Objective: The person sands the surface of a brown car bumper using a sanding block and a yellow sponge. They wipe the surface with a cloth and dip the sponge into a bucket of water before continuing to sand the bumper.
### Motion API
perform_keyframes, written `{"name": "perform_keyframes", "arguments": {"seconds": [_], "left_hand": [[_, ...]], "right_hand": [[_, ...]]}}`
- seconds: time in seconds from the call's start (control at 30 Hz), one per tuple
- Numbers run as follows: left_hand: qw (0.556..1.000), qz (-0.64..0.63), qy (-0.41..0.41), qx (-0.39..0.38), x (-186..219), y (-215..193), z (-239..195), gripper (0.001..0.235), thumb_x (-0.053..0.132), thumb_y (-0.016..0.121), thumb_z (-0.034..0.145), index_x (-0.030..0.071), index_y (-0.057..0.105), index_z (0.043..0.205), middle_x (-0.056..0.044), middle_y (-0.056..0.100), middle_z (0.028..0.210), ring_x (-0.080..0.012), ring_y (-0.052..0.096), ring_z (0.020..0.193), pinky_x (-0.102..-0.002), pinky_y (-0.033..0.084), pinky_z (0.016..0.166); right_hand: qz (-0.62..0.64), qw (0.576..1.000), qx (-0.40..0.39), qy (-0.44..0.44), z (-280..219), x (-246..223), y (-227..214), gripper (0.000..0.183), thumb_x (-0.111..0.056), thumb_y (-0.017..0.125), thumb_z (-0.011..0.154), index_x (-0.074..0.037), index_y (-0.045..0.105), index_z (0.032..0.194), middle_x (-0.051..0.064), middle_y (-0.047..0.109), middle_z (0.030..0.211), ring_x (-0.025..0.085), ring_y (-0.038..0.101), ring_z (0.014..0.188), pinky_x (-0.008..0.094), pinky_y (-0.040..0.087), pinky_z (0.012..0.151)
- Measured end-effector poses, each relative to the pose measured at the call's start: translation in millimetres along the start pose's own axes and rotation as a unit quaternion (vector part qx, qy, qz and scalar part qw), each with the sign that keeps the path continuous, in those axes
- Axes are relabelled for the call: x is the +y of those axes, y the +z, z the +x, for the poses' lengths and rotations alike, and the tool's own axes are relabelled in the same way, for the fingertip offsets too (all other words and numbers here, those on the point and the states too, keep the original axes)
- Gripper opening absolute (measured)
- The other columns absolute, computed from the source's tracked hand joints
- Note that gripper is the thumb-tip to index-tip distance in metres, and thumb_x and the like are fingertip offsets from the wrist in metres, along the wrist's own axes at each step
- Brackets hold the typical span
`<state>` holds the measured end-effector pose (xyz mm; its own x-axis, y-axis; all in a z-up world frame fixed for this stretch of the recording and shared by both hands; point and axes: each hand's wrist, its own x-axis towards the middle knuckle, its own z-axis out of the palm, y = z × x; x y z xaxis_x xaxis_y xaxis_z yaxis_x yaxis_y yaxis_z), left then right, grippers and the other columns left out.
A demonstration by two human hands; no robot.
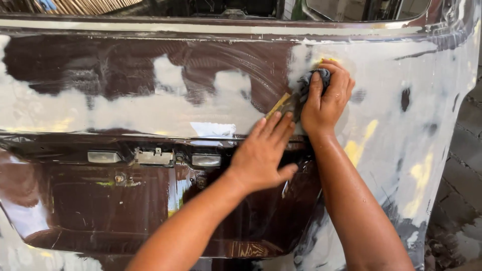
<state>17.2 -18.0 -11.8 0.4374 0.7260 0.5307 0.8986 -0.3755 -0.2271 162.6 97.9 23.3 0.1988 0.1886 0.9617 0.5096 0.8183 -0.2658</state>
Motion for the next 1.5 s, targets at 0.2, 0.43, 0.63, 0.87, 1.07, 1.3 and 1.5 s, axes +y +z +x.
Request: {"name": "perform_keyframes", "arguments": {"seconds": [0.2,0.43,0.63,0.87,1.07,1.3,1.5], "left_hand": [[0.973,0.025,-0.173,0.149,-73.2,-9.7,1.3,0.086,0.056,0.042,0.102,-0.002,0.023,0.162,-0.023,0.02,0.17,-0.036,0.017,0.158,-0.053,0.012,0.127],[0.998,-0.048,0.038,0.006,-17.3,0.8,13.4,0.085,0.054,0.051,0.092,0.0,0.032,0.154,-0.021,0.026,0.167,-0.0348,0.02,0.156,-0.051,0.014,0.127],[0.961,0.083,-0.151,0.216,-69.3,-11.5,30.4,0.074,0.045,0.052,0.1,0.001,0.038,0.158,-0.021,0.037,0.164,-0.0373,0.03,0.153,-0.056,0.021,0.125],[0.994,0.024,-0.025,0.099,-67.7,-30.0,28.4,0.071,0.042,0.046,0.095,0.002,0.038,0.153,-0.02,0.037,0.162,-0.036,0.034,0.151,-0.05,0.028,0.123],[0.965,0.089,-0.196,0.149,-141.8,-32.3,-14.1,0.074,0.042,0.042,0.102,-0.003,0.03,0.161,-0.021,0.023,0.168,-0.0363,0.023,0.153,-0.049,0.023,0.124],[0.969,0.046,-0.18,0.165,-172.1,-25.9,-79.2,0.072,0.041,0.044,0.105,-0.002,0.032,0.161,-0.019,0.023,0.171,-0.0357,0.02,0.158,-0.05,0.018,0.128],[0.955,0.036,-0.196,0.219,-172.8,-22.7,-77.2,0.072,0.037,0.051,0.1,-0.006,0.038,0.156,-0.023,0.029,0.167,-0.0412,0.025,0.155,-0.054,0.02,0.126]], "right_hand": [[0.026,0.999,0.012,0.032,-0.7,0.8,2.8,0.016,-0.011,0.058,0.108,-0.003,0.061,0.121,0.012,0.064,0.124,0.033,0.052,0.119,0.042,0.041,0.108],[0.112,0.989,0.035,0.095,-3.9,7.3,-0.2,0.014,-0.011,0.054,0.111,-0.005,0.062,0.122,0.011,0.062,0.121,0.027,0.058,0.117,0.036,0.045,0.106],[0.079,0.994,0.041,0.061,2.7,0.5,-0.5,0.015,-0.009,0.053,0.11,-0.004,0.063,0.121,0.012,0.064,0.119,0.03,0.055,0.116,0.038,0.043,0.105],[0.016,1.0,0.017,0.019,-1.1,-2.3,-1.5,0.014,-0.008,0.061,0.106,-0.005,0.063,0.119,0.012,0.066,0.122,0.033,0.055,0.116,0.041,0.044,0.105],[-0.065,0.996,-0.014,-0.067,8.5,-5.9,5.4,0.017,-0.009,0.068,0.103,-0.005,0.062,0.118,0.014,0.064,0.128,0.038,0.052,0.12,0.047,0.039,0.109],[-0.105,0.991,0.02,-0.076,48.5,-24.0,72.5,0.039,-0.023,0.082,0.094,-0.002,0.058,0.116,0.021,0.055,0.116,0.041,0.049,0.107,0.05,0.039,0.091],[-0.102,0.974,-0.111,-0.169,37.1,-146.0,199.1,0.041,-0.034,0.083,0.084,-0.009,0.058,0.104,0.014,0.058,0.102,0.034,0.059,0.093,0.047,0.048,0.075]]}}
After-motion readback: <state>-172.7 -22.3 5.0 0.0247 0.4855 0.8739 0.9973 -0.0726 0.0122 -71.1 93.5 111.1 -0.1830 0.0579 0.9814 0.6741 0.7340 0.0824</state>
